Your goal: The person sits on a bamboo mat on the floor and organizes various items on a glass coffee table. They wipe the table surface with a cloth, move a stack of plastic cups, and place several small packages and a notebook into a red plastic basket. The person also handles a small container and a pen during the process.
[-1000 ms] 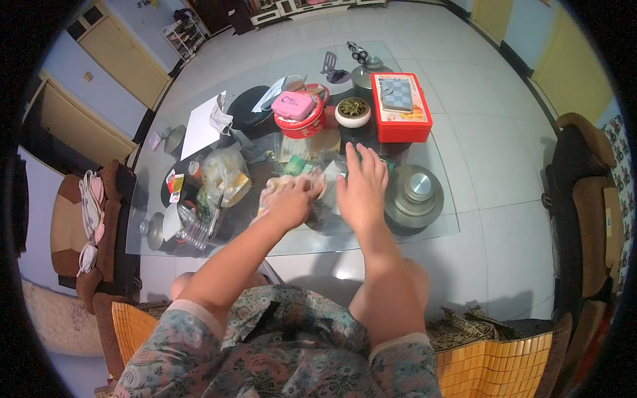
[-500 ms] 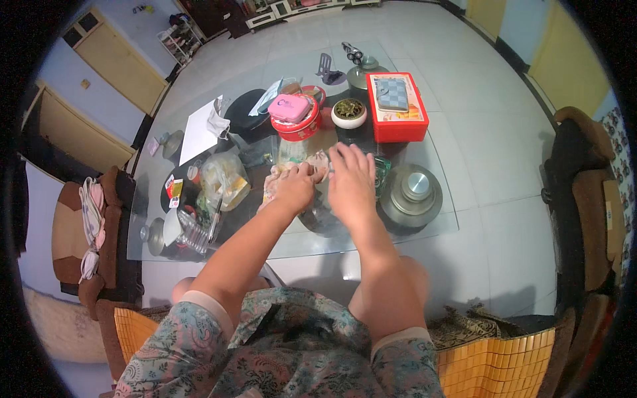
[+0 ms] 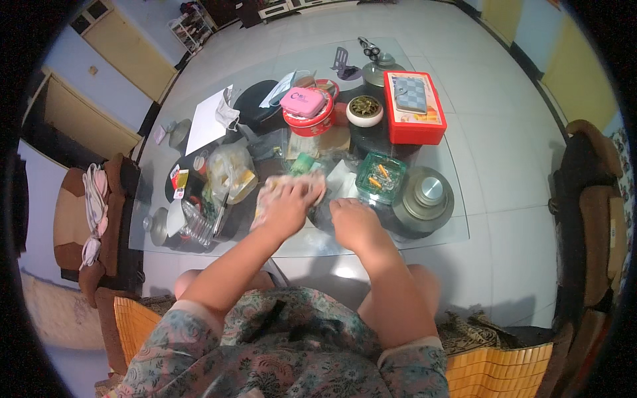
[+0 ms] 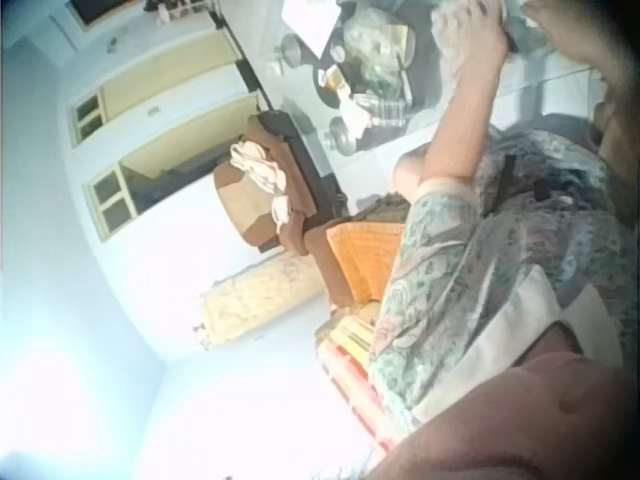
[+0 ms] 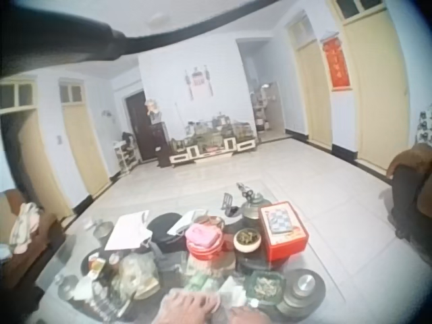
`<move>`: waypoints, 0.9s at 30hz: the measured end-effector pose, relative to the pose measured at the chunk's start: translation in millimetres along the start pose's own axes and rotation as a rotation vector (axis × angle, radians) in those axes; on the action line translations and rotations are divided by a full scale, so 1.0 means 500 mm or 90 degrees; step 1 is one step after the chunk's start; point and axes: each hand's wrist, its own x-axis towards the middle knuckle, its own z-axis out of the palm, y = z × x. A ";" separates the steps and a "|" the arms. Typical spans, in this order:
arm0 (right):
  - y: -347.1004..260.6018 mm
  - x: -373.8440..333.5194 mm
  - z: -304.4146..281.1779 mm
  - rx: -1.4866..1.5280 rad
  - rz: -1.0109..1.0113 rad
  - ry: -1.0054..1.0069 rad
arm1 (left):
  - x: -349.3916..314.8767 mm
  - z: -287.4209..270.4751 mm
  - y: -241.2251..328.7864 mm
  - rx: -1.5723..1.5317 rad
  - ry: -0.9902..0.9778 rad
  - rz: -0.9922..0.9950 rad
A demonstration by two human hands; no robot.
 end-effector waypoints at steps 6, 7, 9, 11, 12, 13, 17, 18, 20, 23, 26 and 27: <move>-0.009 0.026 0.006 -0.017 0.029 -0.034 | 0.007 0.009 0.001 0.019 0.008 -0.023; -0.005 0.022 0.004 -0.023 0.029 -0.026 | -0.036 0.006 0.001 0.013 0.023 0.007; -0.006 0.004 0.006 -0.027 0.025 -0.013 | -0.141 -0.026 0.001 0.000 0.011 0.038; -0.005 -0.004 0.020 -0.039 -0.005 0.032 | -0.206 -0.046 -0.009 -0.015 -0.034 0.022; -0.011 -0.003 0.025 -0.044 -0.022 0.053 | -0.232 -0.049 -0.018 -0.023 -0.058 0.004; -0.018 0.001 0.021 -0.054 -0.018 0.044 | -0.245 -0.049 -0.024 -0.032 -0.082 -0.012; -0.039 0.018 -0.007 -0.042 -0.009 0.029 | -0.113 -0.014 -0.015 -0.032 0.009 -0.011; -0.043 0.027 -0.013 -0.029 -0.012 0.033 | -0.072 -0.008 -0.014 -0.030 0.042 -0.019; -0.036 0.046 0.005 -0.055 -0.010 0.050 | -0.009 -0.002 -0.006 -0.038 0.028 -0.044; -0.024 0.048 0.019 -0.072 0.020 0.012 | -0.037 -0.007 -0.009 -0.073 -0.001 -0.031; -0.016 0.039 0.020 -0.063 0.030 0.009 | -0.143 -0.029 -0.033 -0.075 -0.040 0.010; -0.016 0.030 0.018 -0.058 0.029 0.016 | -0.178 -0.035 -0.039 -0.079 -0.057 0.014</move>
